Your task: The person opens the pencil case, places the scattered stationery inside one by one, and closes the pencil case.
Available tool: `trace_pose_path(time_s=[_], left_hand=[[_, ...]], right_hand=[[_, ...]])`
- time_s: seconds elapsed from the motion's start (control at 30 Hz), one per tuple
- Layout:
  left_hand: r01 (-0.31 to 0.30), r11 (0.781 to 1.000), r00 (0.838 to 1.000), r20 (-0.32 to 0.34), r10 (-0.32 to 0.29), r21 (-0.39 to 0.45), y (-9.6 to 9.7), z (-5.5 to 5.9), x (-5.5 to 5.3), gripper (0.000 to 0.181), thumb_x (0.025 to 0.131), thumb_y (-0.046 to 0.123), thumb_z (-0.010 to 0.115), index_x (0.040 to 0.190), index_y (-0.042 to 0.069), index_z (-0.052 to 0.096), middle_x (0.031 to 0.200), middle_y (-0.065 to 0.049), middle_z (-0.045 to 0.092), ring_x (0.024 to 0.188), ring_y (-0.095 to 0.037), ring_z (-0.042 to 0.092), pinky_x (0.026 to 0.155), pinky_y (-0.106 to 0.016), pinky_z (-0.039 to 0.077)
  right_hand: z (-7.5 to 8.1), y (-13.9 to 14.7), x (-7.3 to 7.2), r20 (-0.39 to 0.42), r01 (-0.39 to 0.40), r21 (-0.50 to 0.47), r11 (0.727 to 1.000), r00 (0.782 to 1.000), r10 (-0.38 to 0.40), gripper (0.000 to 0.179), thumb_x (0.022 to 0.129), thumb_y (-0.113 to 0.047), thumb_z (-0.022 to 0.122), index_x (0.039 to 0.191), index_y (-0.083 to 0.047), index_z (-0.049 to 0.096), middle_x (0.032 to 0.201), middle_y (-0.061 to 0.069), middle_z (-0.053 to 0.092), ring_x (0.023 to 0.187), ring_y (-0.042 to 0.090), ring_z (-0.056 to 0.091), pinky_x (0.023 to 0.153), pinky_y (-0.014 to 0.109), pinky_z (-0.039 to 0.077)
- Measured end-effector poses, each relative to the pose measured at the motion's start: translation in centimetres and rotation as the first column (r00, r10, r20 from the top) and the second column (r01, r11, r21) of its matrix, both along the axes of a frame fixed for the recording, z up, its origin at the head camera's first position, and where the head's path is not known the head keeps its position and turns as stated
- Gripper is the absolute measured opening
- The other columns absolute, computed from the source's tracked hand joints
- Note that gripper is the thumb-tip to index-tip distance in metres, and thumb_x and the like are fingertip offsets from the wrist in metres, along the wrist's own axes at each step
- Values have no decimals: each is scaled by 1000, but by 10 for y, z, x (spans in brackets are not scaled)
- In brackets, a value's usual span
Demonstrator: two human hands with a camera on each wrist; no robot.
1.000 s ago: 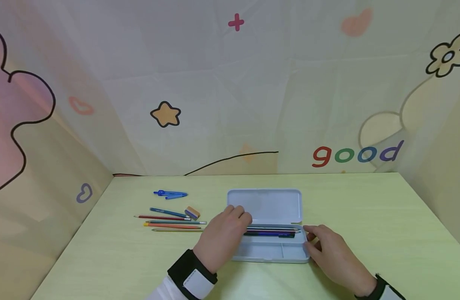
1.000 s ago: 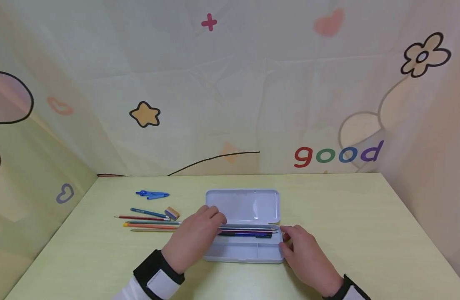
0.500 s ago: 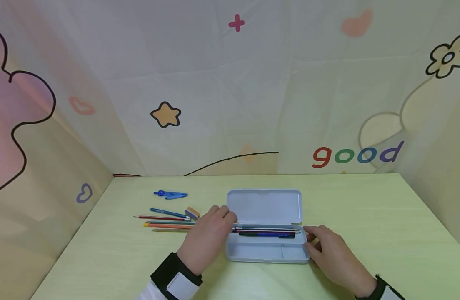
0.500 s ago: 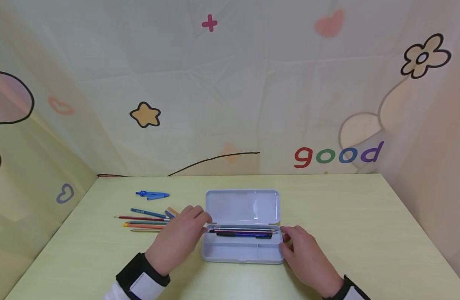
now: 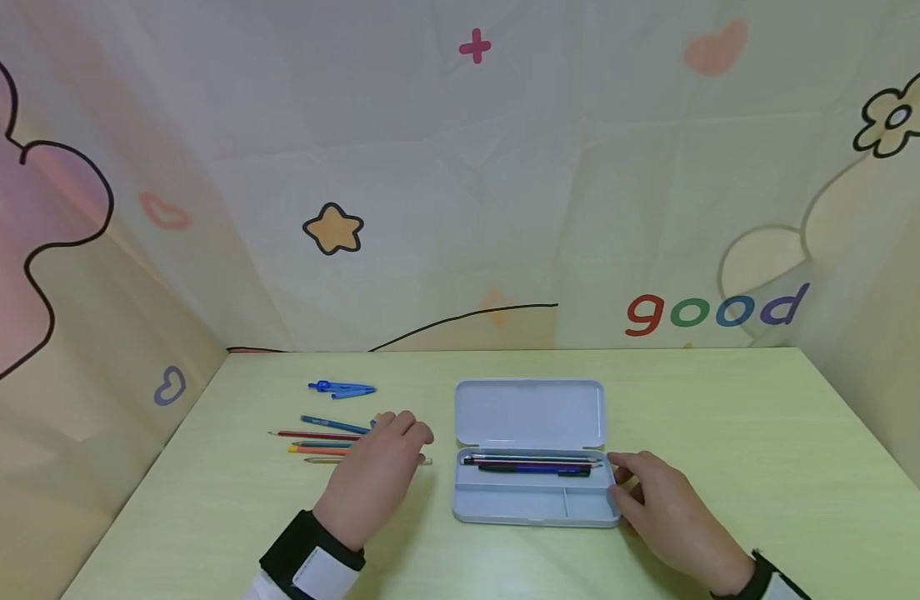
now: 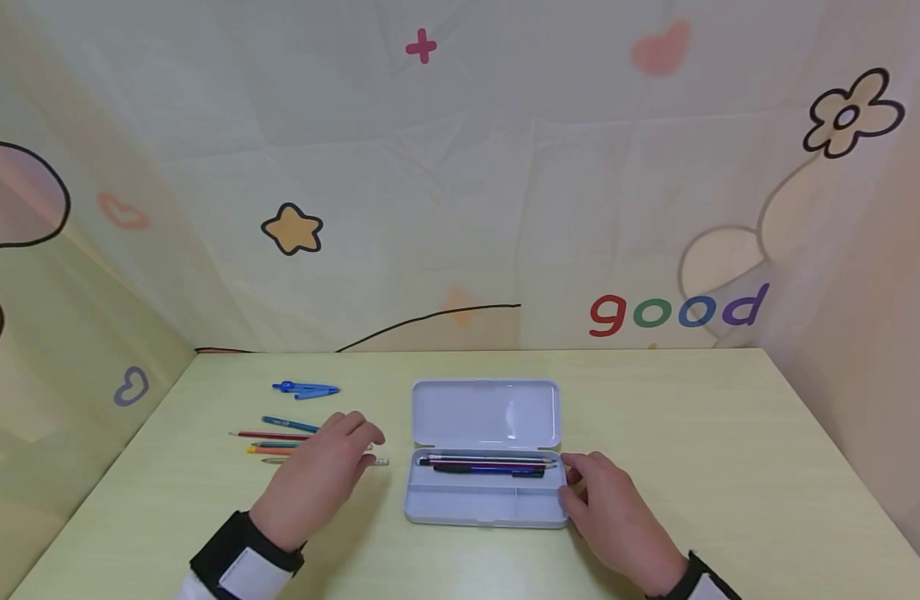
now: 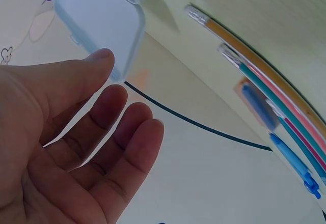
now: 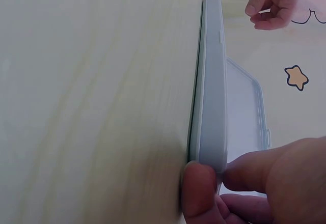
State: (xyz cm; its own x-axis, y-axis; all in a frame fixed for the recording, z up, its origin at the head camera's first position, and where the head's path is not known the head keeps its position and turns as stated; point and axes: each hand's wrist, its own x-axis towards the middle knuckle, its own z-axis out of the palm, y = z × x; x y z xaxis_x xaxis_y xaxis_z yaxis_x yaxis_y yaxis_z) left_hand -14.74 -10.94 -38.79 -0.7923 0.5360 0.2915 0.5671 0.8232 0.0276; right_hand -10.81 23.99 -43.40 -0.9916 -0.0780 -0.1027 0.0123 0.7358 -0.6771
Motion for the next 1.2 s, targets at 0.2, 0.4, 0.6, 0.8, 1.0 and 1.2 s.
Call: trace_pose_path(time_s=[0.2,0.4,0.6,0.8,1.0,1.2], left_hand=[[-45,998,999,23,44,41,-17,0,-1,23,86,0,87,103,8,74,98,-2,64,94,-21,60,77,-31,59],[-105,993,993,55,102,51,-35,-4,-3,27,86,1,87,108,9,75,105,-2,67,97,-21,61,80,-33,60],[-133,989,990,57,130,62,-52,-11,-7,26,86,0,87,107,9,76,100,-3,67,94,-23,61,76,-37,60],[-139,989,989,48,137,55,-68,-22,-13,20,88,0,85,102,7,74,98,-5,65,97,-26,62,79,-41,60],[-149,988,987,68,146,43,-82,-33,-20,18,88,-4,83,97,6,71,96,-5,62,98,-28,64,79,-43,60],[-159,987,983,102,155,26,-89,-38,-24,16,90,-3,81,95,7,70,96,-5,62,96,-28,62,81,-42,59]], right_hand=[[0,1,0,3,-1,-7,1000,1000,1,47,99,-2,70,142,11,56,106,8,60,73,14,60,62,25,53],[1,0,1,4,-1,-10,1000,1000,1,46,100,-3,70,142,11,56,106,8,61,72,14,60,62,25,53],[1,1,1,-6,-3,-9,1000,1000,3,46,100,-3,70,141,10,57,106,8,61,71,14,60,62,25,53],[0,1,1,-6,-8,-21,1000,1000,8,45,100,-3,69,141,10,57,106,8,61,70,14,60,62,25,53],[0,1,1,-6,-12,-6,1000,1000,12,45,100,-2,69,141,11,56,106,8,61,71,14,60,62,25,53],[0,0,1,-1,-8,-4,1000,1000,8,46,100,-2,69,142,11,56,107,8,60,71,14,60,62,25,53]])
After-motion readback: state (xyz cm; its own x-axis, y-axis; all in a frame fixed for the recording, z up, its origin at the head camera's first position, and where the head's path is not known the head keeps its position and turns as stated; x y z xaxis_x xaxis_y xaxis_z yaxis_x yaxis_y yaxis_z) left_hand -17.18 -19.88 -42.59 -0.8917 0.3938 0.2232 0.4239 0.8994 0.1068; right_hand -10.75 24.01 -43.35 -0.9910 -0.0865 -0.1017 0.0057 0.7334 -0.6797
